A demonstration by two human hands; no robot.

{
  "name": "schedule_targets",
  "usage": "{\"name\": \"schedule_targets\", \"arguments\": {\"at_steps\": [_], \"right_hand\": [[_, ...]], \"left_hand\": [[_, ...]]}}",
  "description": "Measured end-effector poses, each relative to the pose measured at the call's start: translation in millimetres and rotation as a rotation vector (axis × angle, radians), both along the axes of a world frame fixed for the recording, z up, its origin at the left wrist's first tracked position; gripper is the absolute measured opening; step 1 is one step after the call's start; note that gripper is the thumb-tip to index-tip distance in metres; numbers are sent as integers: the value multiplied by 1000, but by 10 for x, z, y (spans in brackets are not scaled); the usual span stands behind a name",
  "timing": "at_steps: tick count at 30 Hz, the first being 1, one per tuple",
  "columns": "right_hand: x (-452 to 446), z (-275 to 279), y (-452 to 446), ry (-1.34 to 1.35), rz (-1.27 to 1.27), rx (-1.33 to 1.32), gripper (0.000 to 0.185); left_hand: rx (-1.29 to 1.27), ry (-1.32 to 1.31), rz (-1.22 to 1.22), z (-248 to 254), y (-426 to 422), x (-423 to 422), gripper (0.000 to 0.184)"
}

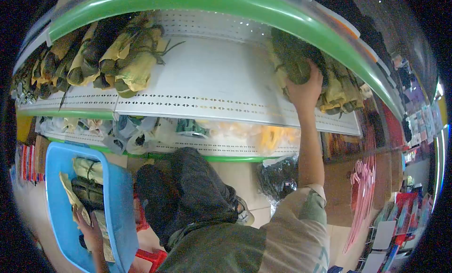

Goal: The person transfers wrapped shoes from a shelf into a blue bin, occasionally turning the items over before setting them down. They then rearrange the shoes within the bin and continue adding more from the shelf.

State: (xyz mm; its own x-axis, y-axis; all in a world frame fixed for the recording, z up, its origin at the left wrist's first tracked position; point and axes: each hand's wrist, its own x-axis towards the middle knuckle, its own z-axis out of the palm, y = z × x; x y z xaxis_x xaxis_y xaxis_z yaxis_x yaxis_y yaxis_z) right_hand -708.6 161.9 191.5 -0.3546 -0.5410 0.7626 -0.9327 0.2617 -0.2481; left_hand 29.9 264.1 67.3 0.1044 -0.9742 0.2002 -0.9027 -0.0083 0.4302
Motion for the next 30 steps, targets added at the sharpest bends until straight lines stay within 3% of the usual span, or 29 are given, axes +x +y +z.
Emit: {"name": "schedule_targets", "arguments": {"at_steps": [4, 8, 9, 10, 12, 14, 16, 19, 22, 24, 26, 30], "right_hand": [[400, 227, 71, -230, 175, -180, 74], [895, 347, 264, -160, 309, -12, 76], [1101, 311, 281, -338, 431, -15, 77], [1217, 240, 303, -254, 507, -2, 79], [1552, 87, 324, -390, 663, 45, 83], [1932, -34, 304, -432, 875, 77, 85], [2439, -121, 251, -417, 1024, 47, 83], [3131, -95, 148, -359, 1321, 54, 78], [3686, -139, 103, -170, 1596, 77, 77], [3990, -194, 153, -138, 1656, 115, 75], [4146, -155, 234, -347, 1727, 302, 72], [3838, -132, 147, -283, 1695, 272, 64]], "left_hand": [[-73, 41, -5, 240, -136, -122, 46], [-169, 16, -27, 669, -208, -348, 36], [-199, 68, -22, 745, -222, -437, 33], [-203, 310, -95, 883, -243, -585, 32], [-58, 441, -238, 989, -198, -678, 29], [42, 831, -451, 1123, -225, -947, 33], [178, 1194, -425, 1260, -225, -1287, 46], [174, 1374, -417, 1307, -254, -1480, 57], [51, 1784, -179, 1351, -242, -1494, 53], [93, 1756, 32, 1390, -281, -1382, 48], [69, 1732, 173, 1212, -308, -1150, 46], [48, 1652, 385, 855, -460, -564, 47]]}}
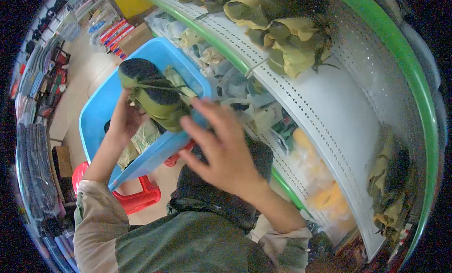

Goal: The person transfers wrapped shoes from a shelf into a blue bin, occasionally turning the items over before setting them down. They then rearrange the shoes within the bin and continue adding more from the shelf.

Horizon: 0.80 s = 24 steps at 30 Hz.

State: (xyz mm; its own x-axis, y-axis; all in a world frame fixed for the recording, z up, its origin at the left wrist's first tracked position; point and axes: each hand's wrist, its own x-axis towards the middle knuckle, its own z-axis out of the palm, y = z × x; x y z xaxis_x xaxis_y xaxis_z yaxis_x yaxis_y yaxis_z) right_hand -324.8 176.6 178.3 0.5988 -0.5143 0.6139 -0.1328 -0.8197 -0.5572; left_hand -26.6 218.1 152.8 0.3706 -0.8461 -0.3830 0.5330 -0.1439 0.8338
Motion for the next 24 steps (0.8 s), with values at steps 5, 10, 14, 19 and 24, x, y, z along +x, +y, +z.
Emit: {"name": "schedule_targets", "arguments": {"at_steps": [5, 10, 14, 19, 24], "right_hand": [[-753, -172, -101, -64, -409, 36, 49], [-1460, -268, -178, -62, -730, -39, 43], [-2127, -71, -173, 9, -983, -212, 41], [-2998, -41, -152, 174, -1391, -362, 37], [-3603, -74, -70, 309, -1747, -504, 55]], "left_hand": [[31, -54, 34, -536, -225, 617, 51], [86, -100, -94, -1126, -553, 883, 57], [164, -129, -229, -1329, -867, 743, 49], [180, -106, -232, -1465, -886, 854, 49], [187, -395, -288, -1215, -748, 857, 49]]}}
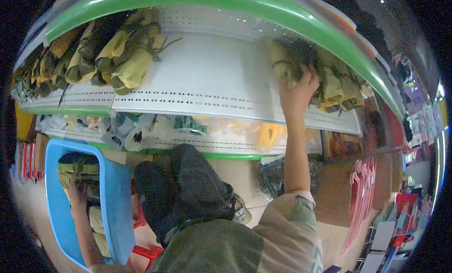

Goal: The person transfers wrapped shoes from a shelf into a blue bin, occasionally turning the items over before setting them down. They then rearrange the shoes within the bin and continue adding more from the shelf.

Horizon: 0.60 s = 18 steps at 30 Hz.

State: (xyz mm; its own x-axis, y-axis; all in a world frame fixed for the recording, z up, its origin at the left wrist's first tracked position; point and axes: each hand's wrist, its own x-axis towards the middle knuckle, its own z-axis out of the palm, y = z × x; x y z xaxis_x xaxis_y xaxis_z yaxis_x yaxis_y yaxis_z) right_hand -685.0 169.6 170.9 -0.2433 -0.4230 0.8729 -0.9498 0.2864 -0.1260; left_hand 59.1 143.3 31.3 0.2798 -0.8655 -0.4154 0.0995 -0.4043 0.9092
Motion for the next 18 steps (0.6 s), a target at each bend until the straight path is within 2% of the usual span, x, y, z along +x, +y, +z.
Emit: {"name": "schedule_targets", "arguments": {"at_steps": [1, 3, 4, 5, 8, 11, 14, 15, 18], "right_hand": [[-172, -12, 17, 88, -89, -9, 66], [-332, 36, 16, 55, -264, -16, 68], [-417, 55, 13, 36, -350, -18, 70], [-580, 69, -27, -142, -396, 33, 70], [-1306, -160, -122, -424, 55, -26, 70], [-1348, -130, -158, -488, 43, -25, 69], [-845, 87, -171, -553, 107, -298, 69], [-786, 67, -186, -486, -30, -381, 72], [-556, 212, -35, -533, 227, -512, 78]], "left_hand": [[-5, -1, 13, -58, 32, 63, 48], [60, 141, 191, -259, 6, 375, 48], [63, 124, 209, -285, 27, 432, 50], [66, 107, 229, -292, 53, 500, 52], [25, 153, 216, -401, 135, 751, 56], [-23, 198, 202, -460, 215, 832, 56], [-38, 125, 192, -392, 289, 825, 54], [-41, 82, 181, -268, 315, 732, 54], [-167, -107, 207, 197, 429, 313, 49]]}}
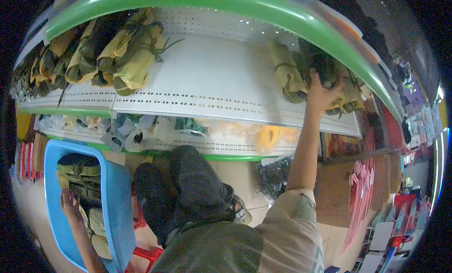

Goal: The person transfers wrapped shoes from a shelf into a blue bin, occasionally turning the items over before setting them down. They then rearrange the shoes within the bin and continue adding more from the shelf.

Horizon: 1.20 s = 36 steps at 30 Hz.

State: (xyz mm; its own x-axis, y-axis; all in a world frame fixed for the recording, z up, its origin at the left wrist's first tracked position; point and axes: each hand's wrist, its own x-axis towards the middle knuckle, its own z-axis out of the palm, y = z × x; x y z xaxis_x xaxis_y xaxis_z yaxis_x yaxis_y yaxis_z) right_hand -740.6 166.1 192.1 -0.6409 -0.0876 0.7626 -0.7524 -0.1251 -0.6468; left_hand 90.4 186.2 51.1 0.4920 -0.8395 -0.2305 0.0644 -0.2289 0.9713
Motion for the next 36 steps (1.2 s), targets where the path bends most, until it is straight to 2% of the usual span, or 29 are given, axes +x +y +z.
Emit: {"name": "schedule_targets", "arguments": {"at_steps": [2, 3, 5, 6, 7, 8, 9, 10, 12, 14, 16, 18, 19, 20, 22, 23, 26, 27, 29, 32, 33, 36], "right_hand": [[560, 255, 118, -18, 67, 4, 78], [739, 298, 192, -67, 157, 20, 77], [1067, 250, 281, -212, 405, 29, 74], [1199, 188, 319, -310, 553, 20, 72], [1305, 105, 344, -119, 550, 138, 71], [1565, 62, 336, -321, 771, 40, 72], [1800, -23, 311, -287, 956, 43, 78], [2042, -85, 294, -294, 997, 108, 100], [2739, -135, 307, -453, 1194, 129, 106], [3221, -320, 289, -582, 1419, 158, 110], [3807, -335, 418, -585, 1567, 314, 111], [4093, -442, 487, -320, 1737, 551, 111], [4230, -356, 578, -172, 1755, 518, 107], [4348, -308, 568, -33, 1765, 495, 103], [4385, -369, 483, -98, 1935, 529, 89], [4371, -409, 469, -129, 2020, 550, 83], [4122, -509, 386, -220, 1972, 581, 64], [4049, -514, 375, -357, 1943, 582, 53], [3844, -617, 312, -425, 1855, 601, 48], [3592, -726, 257, -468, 1723, 621, 39], [3522, -739, 253, -471, 1681, 628, 36], [3326, -727, 232, -425, 1541, 657, 31]], "left_hand": [[-118, -148, 34, 255, 35, -313, 44], [-173, -227, 54, 397, 39, -448, 40], [-286, -379, -60, 703, 91, -774, 33], [-358, -379, -96, 833, 137, -948, 28], [-386, -338, -166, 1039, 186, -1216, 24], [-409, -289, -235, 1174, 228, -1422, 20], [-399, -216, -272, 1270, 294, -1602, 18], [-379, -105, -351, 1299, 371, -1712, 19], [-409, 113, -537, 1297, 453, -1852, 29], [-386, 237, -582, 1392, 528, -2016, 62], [-444, 373, -396, 1337, 554, -2110, 55], [-452, 319, -219, 1306, 536, -2109, 52], [-452, 241, -137, 1344, 598, -2096, 52], [-414, 295, -122, 1343, 602, -1949, 50], [-396, 324, 23, 1417, 608, -1749, 46], [-364, 352, 5, 1395, 636, -1557, 45], [-242, 324, 95, 1286, 672, -1058, 50], [-205, 292, 142, 1191, 687, -916, 51], [-137, 224, 234, 969, 671, -690, 53], [-64, 248, 244, 705, 624, -584, 59], [60, 209, 260, 467, 598, -398, 66], [300, -121, 93, -42, 521, -228, 72]]}}
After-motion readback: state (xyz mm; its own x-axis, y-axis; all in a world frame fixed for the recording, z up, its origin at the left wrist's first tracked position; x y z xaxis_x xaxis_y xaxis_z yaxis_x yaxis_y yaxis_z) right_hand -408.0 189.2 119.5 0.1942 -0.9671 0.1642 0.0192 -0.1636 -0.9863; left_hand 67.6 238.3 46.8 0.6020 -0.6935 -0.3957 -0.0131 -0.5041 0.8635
